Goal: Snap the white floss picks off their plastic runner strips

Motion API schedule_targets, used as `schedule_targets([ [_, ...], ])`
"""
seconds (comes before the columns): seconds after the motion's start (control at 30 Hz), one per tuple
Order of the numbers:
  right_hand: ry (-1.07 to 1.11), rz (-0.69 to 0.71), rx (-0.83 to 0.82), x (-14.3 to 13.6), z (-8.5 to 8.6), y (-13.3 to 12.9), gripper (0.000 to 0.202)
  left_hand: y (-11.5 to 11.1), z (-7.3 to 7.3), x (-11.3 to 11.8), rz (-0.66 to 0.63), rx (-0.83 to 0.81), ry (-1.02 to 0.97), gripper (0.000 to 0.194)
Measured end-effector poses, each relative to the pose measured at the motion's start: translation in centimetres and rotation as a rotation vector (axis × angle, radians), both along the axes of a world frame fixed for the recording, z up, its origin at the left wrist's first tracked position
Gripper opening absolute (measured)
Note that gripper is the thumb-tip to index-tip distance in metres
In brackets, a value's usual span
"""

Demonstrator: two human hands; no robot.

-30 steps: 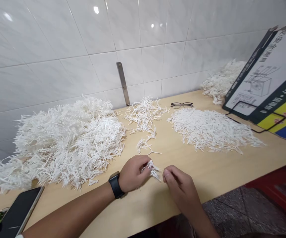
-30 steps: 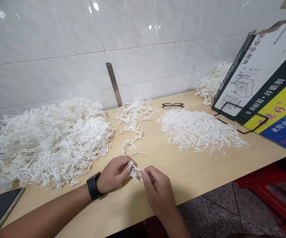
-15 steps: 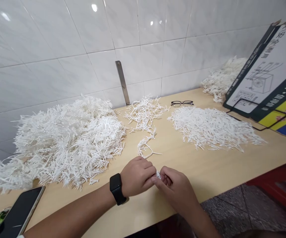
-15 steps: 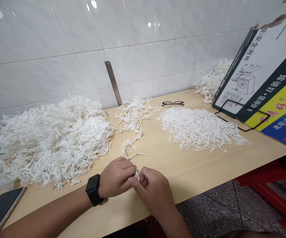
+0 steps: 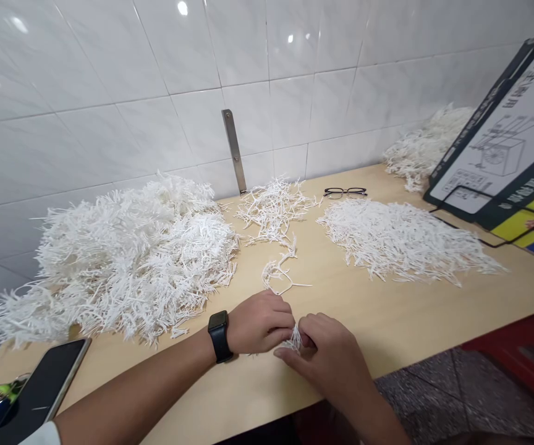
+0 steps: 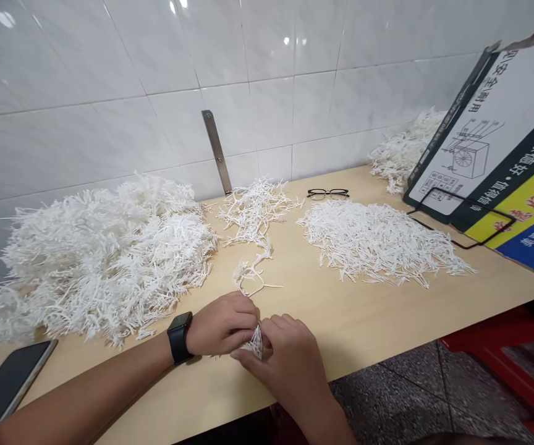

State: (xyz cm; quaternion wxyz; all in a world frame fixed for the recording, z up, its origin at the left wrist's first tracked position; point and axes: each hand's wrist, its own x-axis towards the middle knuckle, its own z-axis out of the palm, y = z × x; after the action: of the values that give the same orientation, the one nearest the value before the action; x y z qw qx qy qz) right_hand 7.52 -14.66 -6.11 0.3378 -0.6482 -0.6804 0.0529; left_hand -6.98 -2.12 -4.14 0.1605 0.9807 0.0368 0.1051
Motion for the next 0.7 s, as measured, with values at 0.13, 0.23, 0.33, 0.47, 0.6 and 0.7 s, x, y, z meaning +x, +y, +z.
schedule_targets([
  [0.13,-0.034,-0.008,-0.029,0.0,-0.2,-0.4,0.046,-0.2,-0.1,-0.2,-0.033,0.104,-0.003,0.029],
  [0.23,-0.053,0.052,-0.051,0.5,-0.4,-0.8,0.038,-0.2,-0.3,-0.2,-0.03,0.1,-0.021,0.027],
  [0.33,-0.016,0.119,-0.092,1.1,-0.6,-1.0,0.034,-0.3,-0.3,0.0,-0.024,0.049,-0.037,0.025],
  [0.47,0.045,0.134,-0.086,1.4,-0.9,-1.0,0.034,-0.5,0.0,0.1,0.028,-0.032,-0.019,0.03],
  [0.6,0.02,0.149,-0.066,1.1,-0.9,-1.0,0.031,-0.7,0.1,0.1,0.072,-0.073,0.064,0.057],
  [0.7,0.008,0.189,-0.062,1.0,-0.8,-1.3,0.028,-0.6,0.1,0.1,0.11,-0.099,0.124,0.066],
])
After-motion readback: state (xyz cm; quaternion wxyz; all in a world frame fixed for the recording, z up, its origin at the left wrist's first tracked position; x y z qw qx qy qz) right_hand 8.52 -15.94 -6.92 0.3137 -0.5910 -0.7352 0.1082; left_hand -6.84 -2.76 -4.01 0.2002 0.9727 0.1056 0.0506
